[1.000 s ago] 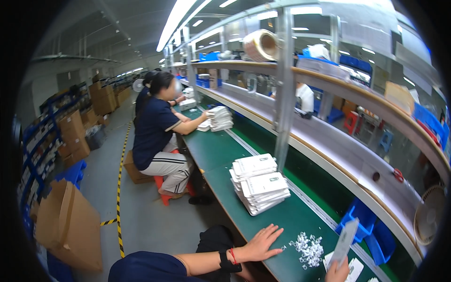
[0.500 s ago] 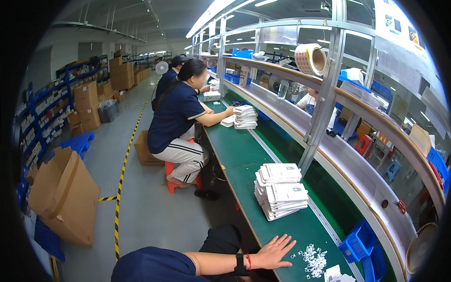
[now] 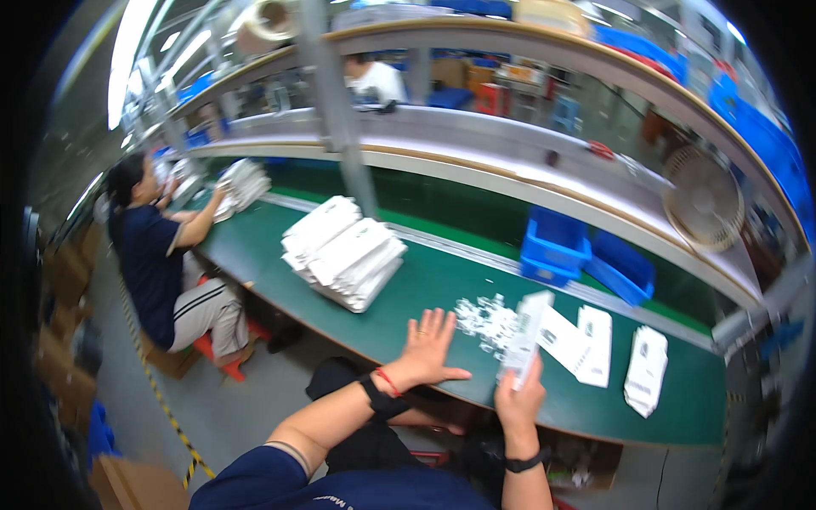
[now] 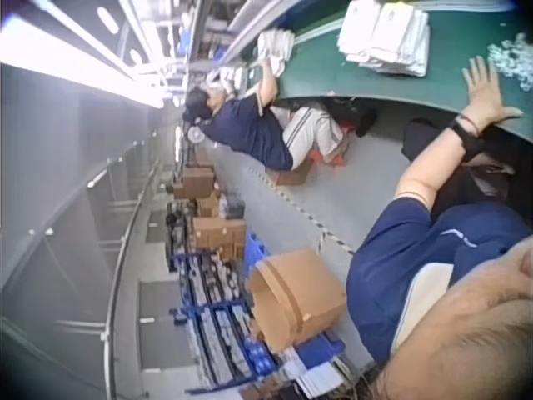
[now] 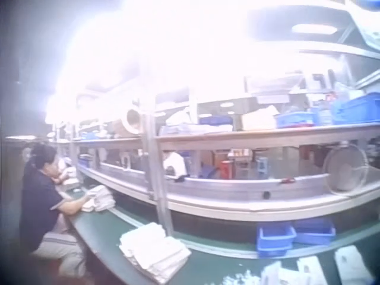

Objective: Assembling or labeling small white electronic components at a factory assembly line.

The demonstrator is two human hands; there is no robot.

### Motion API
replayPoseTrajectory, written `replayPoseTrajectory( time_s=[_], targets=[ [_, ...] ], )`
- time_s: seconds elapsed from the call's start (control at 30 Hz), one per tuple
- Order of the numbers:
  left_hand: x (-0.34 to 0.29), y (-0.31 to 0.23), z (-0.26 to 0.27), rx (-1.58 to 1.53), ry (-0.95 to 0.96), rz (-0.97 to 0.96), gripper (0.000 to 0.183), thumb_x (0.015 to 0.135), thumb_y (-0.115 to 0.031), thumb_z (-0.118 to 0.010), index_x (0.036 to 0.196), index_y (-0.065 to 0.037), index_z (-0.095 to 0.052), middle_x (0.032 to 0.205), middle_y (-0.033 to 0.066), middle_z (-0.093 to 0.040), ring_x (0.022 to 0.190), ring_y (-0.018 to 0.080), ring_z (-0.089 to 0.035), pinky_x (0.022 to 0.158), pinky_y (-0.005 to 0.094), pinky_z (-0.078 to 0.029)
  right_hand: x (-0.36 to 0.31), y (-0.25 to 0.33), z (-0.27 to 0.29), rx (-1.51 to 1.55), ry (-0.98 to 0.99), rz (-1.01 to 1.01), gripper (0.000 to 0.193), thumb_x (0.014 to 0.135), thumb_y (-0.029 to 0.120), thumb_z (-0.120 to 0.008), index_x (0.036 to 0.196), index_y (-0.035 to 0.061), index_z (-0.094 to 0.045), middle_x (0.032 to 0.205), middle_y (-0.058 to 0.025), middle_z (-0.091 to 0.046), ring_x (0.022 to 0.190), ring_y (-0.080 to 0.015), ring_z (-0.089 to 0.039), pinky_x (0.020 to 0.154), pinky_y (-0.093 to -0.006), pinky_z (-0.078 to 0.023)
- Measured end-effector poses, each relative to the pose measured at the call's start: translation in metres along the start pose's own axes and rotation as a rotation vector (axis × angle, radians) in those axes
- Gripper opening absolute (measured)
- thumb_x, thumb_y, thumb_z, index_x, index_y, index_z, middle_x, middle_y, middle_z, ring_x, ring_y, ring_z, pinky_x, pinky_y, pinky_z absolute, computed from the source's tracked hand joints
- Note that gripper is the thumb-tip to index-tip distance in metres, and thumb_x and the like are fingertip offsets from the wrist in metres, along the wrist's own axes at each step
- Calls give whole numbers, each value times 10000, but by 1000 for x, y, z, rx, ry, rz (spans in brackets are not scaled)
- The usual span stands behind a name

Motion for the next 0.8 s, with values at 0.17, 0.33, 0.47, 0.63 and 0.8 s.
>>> replayPoseTrajectory(
  time_s=[0.17, 0.33, 0.47, 0.63, 0.8],
  targets=[
    [6, -13, -1, -67, 126, -12, 1255, 644, -706, -667, 1471, -1, -39, 1497, 300, -97, 1402, 454, -30, 1101, 591, -47, -1, 1, 4, 27, 22, -22, 493, 810, 50, -522, 1289, -13, -421, 915, -248, -648, 831, -399, -655, 705, -434, -518],
    [3, -17, 6, -81, 211, -10, 1268, 636, -685, -695, 1483, -48, 2, 1498, 317, -15, 1389, 490, 5, 1069, 644, -43, -3, -4, 28, 13, -73, -40, 492, 807, 33, -525, 1284, -25, -423, 921, -237, -651, 831, -377, -663, 708, -412, -522],
    [13, -32, 19, -12, 277, -22, 1257, 610, -685, -715, 1500, -175, 10, 1500, 315, 34, 1383, 506, 20, 1026, 698, -93, -4, -15, 41, 33, -105, -82, 453, 803, 26, -526, 1246, -40, -461, 942, -224, -656, 846, -332, -674, 724, -374, -519],
    [39, -38, 9, -43, 253, -2, 1271, 584, -689, -728, 1502, -187, -7, 1480, 358, 32, 1378, 520, -9, 1005, 710, -114, -1, -21, 31, 116, -42, -144, 427, 790, 22, -542, 1211, -38, -493, 943, -200, -664, 885, -280, -674, 740, -352, -508],
    [42, -35, 3, -46, 153, 13, 1264, 603, -687, -712, 1500, -142, -7, 1474, 370, 13, 1375, 524, -26, 997, 719, -96, 8, -19, 13, 171, -5, -125, 421, 783, 20, -548, 1199, -28, -506, 937, -195, -660, 870, -273, -667, 755, -348, -501]
  ],
)
Point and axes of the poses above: each hand's wrist, its own x-axis towards the middle knuckle, its own z-axis out of the back of the hand, y = z × x, the point moved 2 cm from there along x, towards the middle knuckle
